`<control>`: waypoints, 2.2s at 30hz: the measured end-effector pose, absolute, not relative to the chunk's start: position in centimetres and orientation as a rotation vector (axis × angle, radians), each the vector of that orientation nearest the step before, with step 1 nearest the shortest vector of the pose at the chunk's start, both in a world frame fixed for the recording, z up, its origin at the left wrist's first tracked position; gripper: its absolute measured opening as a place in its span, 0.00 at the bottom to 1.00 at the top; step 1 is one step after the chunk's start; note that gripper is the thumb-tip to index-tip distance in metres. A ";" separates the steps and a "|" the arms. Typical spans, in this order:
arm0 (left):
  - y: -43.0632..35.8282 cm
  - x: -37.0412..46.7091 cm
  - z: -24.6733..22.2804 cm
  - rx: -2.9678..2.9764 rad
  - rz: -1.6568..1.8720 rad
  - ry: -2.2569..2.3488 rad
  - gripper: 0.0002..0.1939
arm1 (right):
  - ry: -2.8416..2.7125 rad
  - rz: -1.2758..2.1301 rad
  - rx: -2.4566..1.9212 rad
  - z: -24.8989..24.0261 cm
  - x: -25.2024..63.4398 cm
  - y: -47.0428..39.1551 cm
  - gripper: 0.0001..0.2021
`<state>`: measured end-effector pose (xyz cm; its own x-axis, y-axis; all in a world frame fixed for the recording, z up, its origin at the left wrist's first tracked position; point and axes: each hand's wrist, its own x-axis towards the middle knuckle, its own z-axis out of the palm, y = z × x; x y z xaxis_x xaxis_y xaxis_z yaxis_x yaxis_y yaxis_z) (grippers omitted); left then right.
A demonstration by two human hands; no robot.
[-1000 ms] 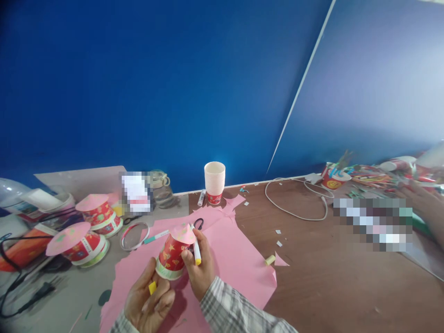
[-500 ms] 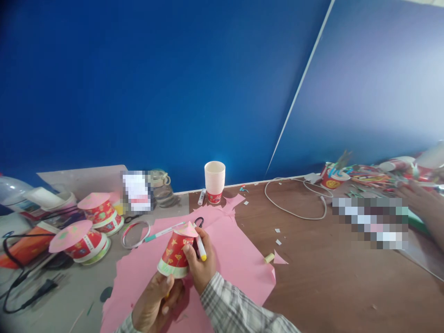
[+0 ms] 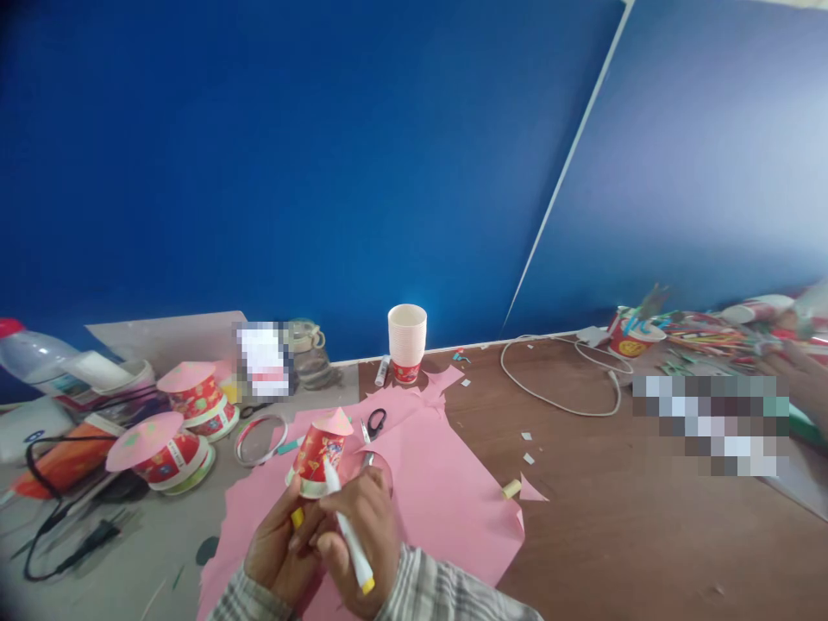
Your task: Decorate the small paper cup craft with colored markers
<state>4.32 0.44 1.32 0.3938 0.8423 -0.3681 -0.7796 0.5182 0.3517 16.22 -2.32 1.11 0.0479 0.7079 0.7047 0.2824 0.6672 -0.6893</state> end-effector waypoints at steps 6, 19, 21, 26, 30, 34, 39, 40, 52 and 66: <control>0.4 4.5 1.5 0.160 1.016 0.540 0.14 | -1.625 0.347 -0.815 1.5 16.0 -2.1 0.11; 0.1 4.7 1.7 0.188 1.009 0.571 0.18 | -1.670 0.342 -0.845 1.5 16.0 -2.0 0.09; 0.1 4.7 1.8 0.184 1.010 0.578 0.19 | -1.682 0.352 -0.848 1.5 16.0 -2.0 0.10; 0.2 4.7 1.8 0.180 1.014 0.580 0.17 | -1.654 0.318 -0.856 1.5 16.0 -2.0 0.10; 0.2 4.7 1.8 0.185 1.012 0.586 0.17 | -1.677 0.334 -0.838 1.5 16.0 -2.0 0.09; 0.2 4.7 1.9 0.204 1.014 0.578 0.19 | -1.639 0.306 -0.855 1.4 16.0 -1.9 0.09; 0.1 4.8 2.0 0.183 1.021 0.584 0.21 | -1.643 0.318 -0.860 1.2 16.0 -1.9 0.10; 0.1 4.8 2.0 0.172 1.020 0.585 0.22 | -1.635 0.312 -0.864 1.1 16.0 -1.9 0.10; 0.2 4.7 1.8 0.158 1.017 0.552 0.22 | -1.650 0.314 -0.865 1.0 16.1 -1.8 0.10; 0.1 4.5 1.4 0.178 1.003 0.500 0.19 | -1.620 0.302 -0.881 1.2 16.1 -1.9 0.10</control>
<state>4.48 0.14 1.41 0.4361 0.8414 -0.3192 -0.7614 0.5341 0.3674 16.13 -1.88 1.21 -0.0054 0.6832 0.7302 0.3744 0.6785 -0.6321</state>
